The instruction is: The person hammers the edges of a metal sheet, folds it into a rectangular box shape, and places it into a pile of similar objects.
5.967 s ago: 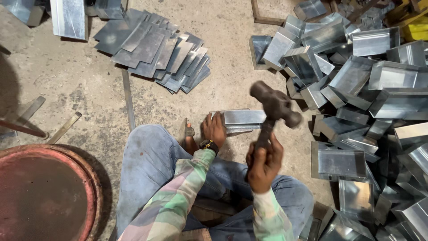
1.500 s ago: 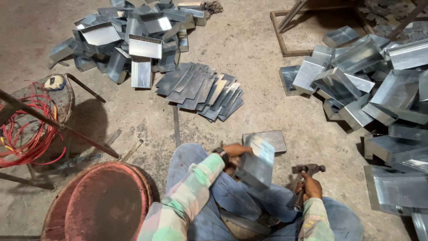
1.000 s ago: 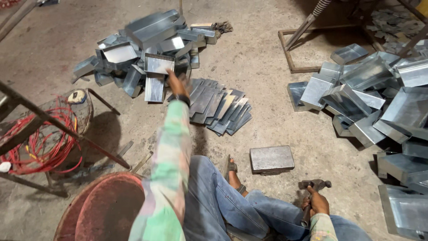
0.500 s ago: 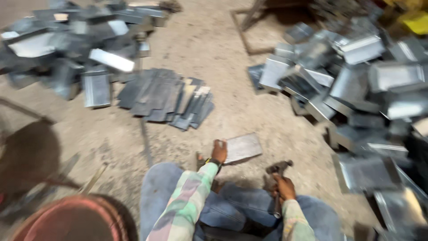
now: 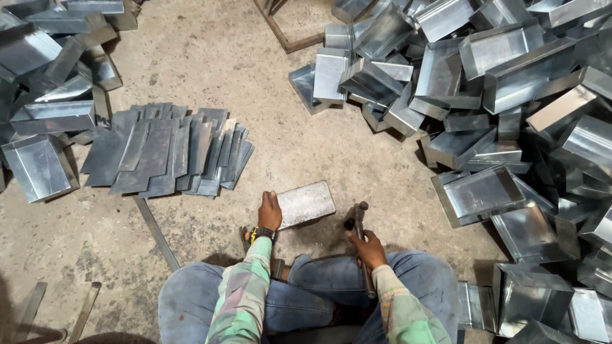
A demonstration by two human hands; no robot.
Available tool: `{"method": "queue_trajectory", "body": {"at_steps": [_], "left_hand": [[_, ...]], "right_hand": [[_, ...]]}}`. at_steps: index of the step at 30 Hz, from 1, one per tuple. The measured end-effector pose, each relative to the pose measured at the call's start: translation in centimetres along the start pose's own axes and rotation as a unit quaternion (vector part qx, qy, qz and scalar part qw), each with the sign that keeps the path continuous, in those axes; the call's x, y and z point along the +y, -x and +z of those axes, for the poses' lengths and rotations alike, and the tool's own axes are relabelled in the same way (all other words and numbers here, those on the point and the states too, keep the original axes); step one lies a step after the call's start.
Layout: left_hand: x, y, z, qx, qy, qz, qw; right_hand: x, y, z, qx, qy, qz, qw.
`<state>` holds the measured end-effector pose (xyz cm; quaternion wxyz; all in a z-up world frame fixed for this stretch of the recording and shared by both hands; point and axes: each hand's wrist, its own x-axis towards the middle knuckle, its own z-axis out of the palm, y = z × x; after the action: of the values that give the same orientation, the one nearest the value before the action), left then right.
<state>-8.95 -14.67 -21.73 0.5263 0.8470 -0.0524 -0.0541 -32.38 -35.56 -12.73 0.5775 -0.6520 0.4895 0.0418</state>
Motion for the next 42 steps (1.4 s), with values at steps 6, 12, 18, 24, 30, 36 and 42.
{"method": "queue_trajectory", "body": {"at_steps": [6,12,18,24,30,36,42], "left_hand": [[1.3,-0.7,-0.6,0.005,-0.159,0.02,0.987],[9.2,-6.9,1.8,-0.045,-0.266,0.159,0.95],[14.1,-17.5,10.3,-0.176,-0.325,0.246,0.896],[15.2,-25.4,18.6,-0.148,-0.414,0.249,0.863],[12.4,-29.7,22.1,-0.187,-0.355,0.127,0.907],[11.8,-26.3,20.6,-0.227,-0.315,0.068,0.919],[10.4,-15.1,17.4,-0.307,-0.356,0.118,0.875]], "right_hand": [[-2.2,2.4,0.3,0.013,0.063,0.021,0.998],[4.4,-2.2,2.6,0.047,0.195,-0.11,0.973],[3.3,-0.6,3.9,-0.01,0.301,-0.034,0.953],[-2.4,1.3,3.8,-0.048,0.306,0.014,0.951],[-4.9,1.2,3.4,-0.101,0.293,0.081,0.947],[-2.0,0.4,3.6,-0.1,0.283,0.039,0.953],[2.4,-1.3,4.7,-0.04,0.27,-0.026,0.962]]}}
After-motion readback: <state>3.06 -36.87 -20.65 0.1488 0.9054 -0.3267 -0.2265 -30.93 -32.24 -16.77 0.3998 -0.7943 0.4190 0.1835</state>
